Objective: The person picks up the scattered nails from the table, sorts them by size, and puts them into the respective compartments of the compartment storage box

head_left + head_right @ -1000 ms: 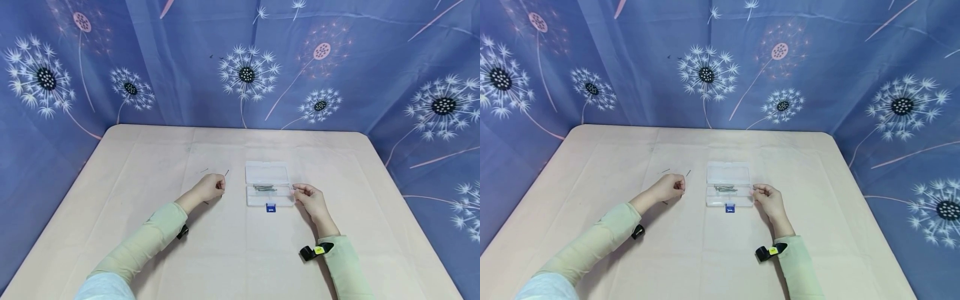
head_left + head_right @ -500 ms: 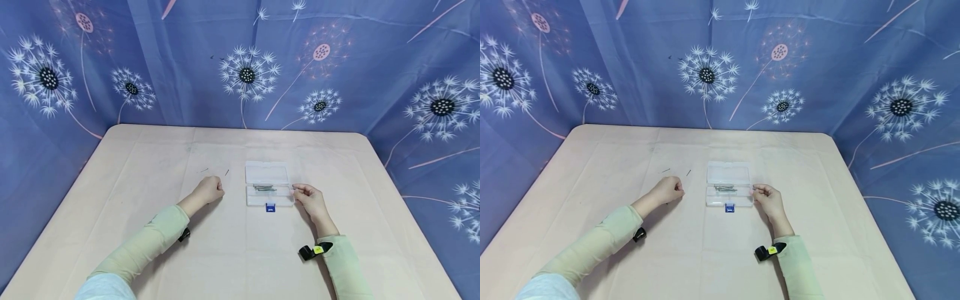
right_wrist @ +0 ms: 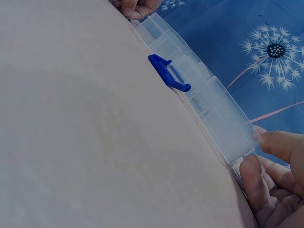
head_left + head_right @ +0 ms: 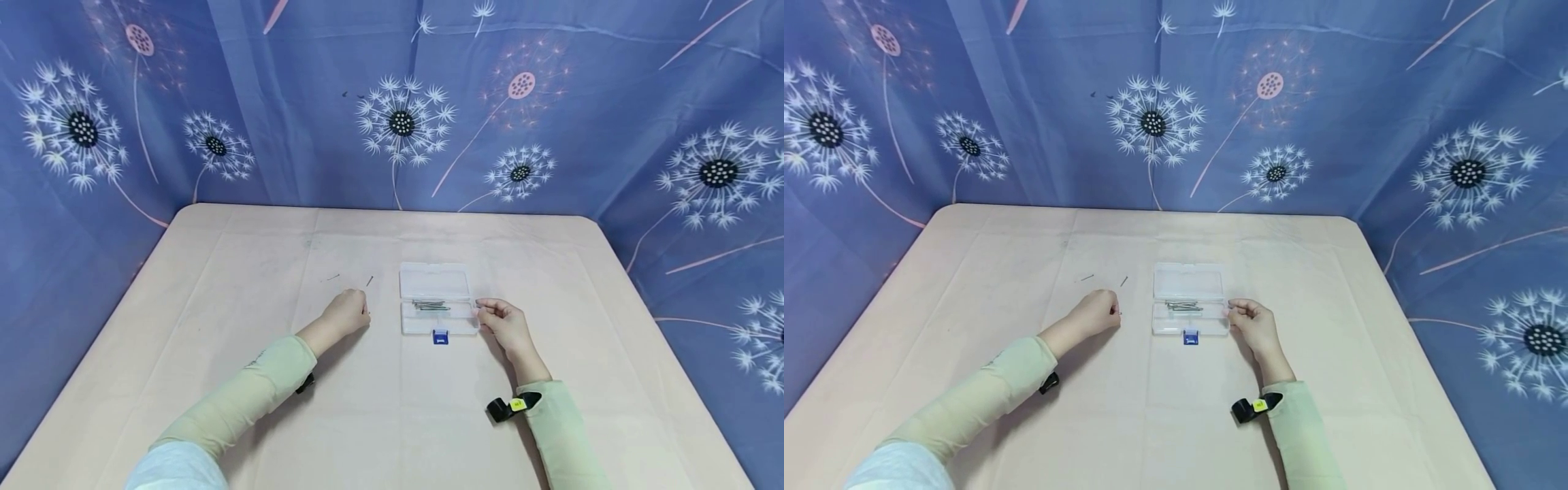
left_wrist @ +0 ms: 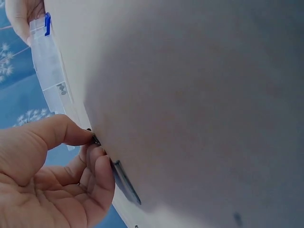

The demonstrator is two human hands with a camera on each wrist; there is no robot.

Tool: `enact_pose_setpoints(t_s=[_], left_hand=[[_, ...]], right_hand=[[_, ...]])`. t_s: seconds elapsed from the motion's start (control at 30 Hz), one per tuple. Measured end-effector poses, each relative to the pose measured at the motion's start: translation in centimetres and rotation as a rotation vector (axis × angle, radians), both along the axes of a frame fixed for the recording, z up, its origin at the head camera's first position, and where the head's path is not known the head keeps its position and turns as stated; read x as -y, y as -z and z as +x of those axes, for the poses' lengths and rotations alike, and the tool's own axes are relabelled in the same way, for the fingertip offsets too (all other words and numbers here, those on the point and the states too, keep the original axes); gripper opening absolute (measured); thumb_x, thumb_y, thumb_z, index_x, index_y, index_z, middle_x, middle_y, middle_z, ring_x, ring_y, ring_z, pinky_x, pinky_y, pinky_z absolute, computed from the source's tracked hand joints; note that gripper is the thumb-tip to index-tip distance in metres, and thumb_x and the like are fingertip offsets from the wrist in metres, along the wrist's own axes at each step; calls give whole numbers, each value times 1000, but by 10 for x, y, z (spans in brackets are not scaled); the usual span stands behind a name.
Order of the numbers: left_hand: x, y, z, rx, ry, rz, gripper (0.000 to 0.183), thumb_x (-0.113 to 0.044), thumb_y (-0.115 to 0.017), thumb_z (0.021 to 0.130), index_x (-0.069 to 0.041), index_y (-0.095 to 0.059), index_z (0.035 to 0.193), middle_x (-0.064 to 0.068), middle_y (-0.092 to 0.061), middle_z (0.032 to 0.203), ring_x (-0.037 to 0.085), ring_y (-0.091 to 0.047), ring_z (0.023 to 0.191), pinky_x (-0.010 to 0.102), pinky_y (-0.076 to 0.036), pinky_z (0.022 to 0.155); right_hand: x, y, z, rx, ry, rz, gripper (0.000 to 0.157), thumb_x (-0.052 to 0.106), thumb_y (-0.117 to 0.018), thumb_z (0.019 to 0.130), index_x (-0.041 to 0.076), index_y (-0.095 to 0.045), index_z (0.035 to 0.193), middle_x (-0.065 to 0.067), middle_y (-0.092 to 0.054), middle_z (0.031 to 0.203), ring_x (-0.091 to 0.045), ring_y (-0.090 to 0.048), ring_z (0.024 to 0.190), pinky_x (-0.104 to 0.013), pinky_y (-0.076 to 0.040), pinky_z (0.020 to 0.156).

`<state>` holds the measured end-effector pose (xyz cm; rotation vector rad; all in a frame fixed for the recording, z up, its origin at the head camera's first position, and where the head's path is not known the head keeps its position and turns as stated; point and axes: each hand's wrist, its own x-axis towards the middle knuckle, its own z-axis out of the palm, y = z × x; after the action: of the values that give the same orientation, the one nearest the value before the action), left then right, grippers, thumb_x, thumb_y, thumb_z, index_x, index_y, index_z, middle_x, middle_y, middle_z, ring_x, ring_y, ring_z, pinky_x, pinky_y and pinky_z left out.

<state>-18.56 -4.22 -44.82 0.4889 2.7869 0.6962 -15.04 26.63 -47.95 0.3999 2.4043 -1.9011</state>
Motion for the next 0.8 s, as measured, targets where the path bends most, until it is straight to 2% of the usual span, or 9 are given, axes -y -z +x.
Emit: enact_pose_setpoints(t_s=[0.33,0.5,0.57,0.67,0.8], left_hand=[[-2,1,1,-48,53,-53,5,-2,-63,79,0,-61,75,8,-58,73,18,-51,65,32,-50,65],[-4,2,1,-97,94,-103,5,0,-61,78,3,-59,76,10,-55,71,20,-50,65,35,-51,64],[-3,2,0,-83,89,-92,4,0,-60,78,3,-59,76,9,-55,71,20,-50,65,34,-50,63],[-2,2,-1,-14,59,-53,5,-2,-59,80,1,-57,78,8,-54,73,18,-49,64,29,-48,60],[2,0,-2,51,15,17,10,-3,-57,82,-3,-54,72,4,-51,72,14,-46,57,22,-41,53]], right_hand=[[0,-1,0,-19,3,-25,36,5,-61,90,-14,-53,120,11,-60,81,2,-56,70,-13,-51,64],[-1,-1,0,-12,1,-19,36,6,-61,90,-13,-53,120,11,-60,80,2,-56,70,-13,-52,64],[-1,-1,0,-15,2,-21,36,5,-61,90,-13,-53,120,11,-60,80,1,-56,69,-13,-52,63],[-1,-1,0,-8,1,-12,36,6,-60,90,-13,-54,120,10,-59,80,1,-55,69,-14,-51,63],[-1,0,-1,6,6,10,33,5,-59,90,-11,-55,119,9,-58,80,-1,-54,69,-14,-51,63]])
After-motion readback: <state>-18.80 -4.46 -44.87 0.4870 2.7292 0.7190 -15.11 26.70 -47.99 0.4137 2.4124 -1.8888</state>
